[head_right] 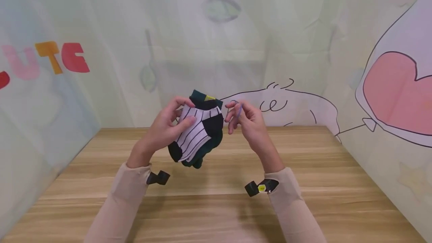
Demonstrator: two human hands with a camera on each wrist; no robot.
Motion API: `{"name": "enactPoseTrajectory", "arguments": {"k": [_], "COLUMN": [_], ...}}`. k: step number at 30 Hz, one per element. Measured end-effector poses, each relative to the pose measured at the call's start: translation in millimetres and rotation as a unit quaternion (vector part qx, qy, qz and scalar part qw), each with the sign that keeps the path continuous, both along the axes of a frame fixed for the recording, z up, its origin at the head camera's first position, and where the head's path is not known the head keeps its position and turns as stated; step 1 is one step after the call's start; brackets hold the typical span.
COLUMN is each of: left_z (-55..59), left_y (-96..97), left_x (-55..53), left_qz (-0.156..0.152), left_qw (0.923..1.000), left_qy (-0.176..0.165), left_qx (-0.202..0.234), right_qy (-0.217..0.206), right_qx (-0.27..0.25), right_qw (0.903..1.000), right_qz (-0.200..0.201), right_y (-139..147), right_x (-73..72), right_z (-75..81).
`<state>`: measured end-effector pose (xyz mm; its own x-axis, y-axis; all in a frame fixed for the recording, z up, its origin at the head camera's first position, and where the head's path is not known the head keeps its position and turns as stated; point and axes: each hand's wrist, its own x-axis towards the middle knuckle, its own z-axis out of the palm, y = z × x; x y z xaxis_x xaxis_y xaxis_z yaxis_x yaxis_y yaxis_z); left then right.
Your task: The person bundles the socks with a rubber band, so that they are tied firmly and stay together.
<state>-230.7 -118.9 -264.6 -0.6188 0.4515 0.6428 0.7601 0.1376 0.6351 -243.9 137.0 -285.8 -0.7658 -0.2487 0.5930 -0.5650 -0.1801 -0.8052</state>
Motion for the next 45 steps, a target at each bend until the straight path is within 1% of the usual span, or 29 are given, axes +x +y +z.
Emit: {"name": "enactPoseTrajectory", "arguments": {"k": [2,4,8,12,16,22,26,31,35,42,45], "left_z": [-0.3,-0.5,-0.1,-0.8,0.0,1.6,1.3,1.0,0.4,-1.1,-1.1], "left_y": [1.1,2.1,3.2,2.6,1.6,1.0,1.7,2.5,2.5,3.8,4.6], "left_x": [0.5,1.1,1.9,0.8,1.1,3.4,4.5,5.3,5.0,3.2,3.4], "left_qz": [0.003,0.006,0.011,0.009,0.001,-0.003,-0.002,0.002,0.006,0.009,0.015], "left_qw": [0.9999,0.9995,0.9972,0.9952,0.9939,0.9936,0.9942,0.9948,0.9950,0.9959,0.9964], "left_qy": [-0.001,-0.012,-0.023,-0.017,-0.013,-0.021,-0.028,-0.033,-0.032,-0.015,-0.011], "left_qx": [0.012,0.030,0.070,0.096,0.110,0.111,0.104,0.097,0.094,0.089,0.083], "right_qy": [0.008,0.017,0.020,0.010,0.005,0.000,-0.006,0.005,0.007,-0.011,-0.016], "right_qx": [-0.002,-0.004,0.003,0.029,0.057,0.090,0.097,0.105,0.109,0.119,0.121], "right_qw": [1.0000,0.9998,0.9997,0.9993,0.9983,0.9959,0.9949,0.9929,0.9917,0.9899,0.9890], "right_qz": [-0.005,-0.009,-0.017,-0.021,-0.011,0.009,0.028,0.054,0.068,0.075,0.083], "right_y": [-1,-1,-2,-3,-5,-8,-11,-14,-16,-21,-23], "right_x": [0.4,0.6,0.8,2.0,3.0,5.8,8.7,10.0,11.0,15.8,17.3], "right_z": [-0.7,-1.4,-2.0,-2.1,-1.8,-0.6,0.8,1.1,1.9,1.4,1.2]}}
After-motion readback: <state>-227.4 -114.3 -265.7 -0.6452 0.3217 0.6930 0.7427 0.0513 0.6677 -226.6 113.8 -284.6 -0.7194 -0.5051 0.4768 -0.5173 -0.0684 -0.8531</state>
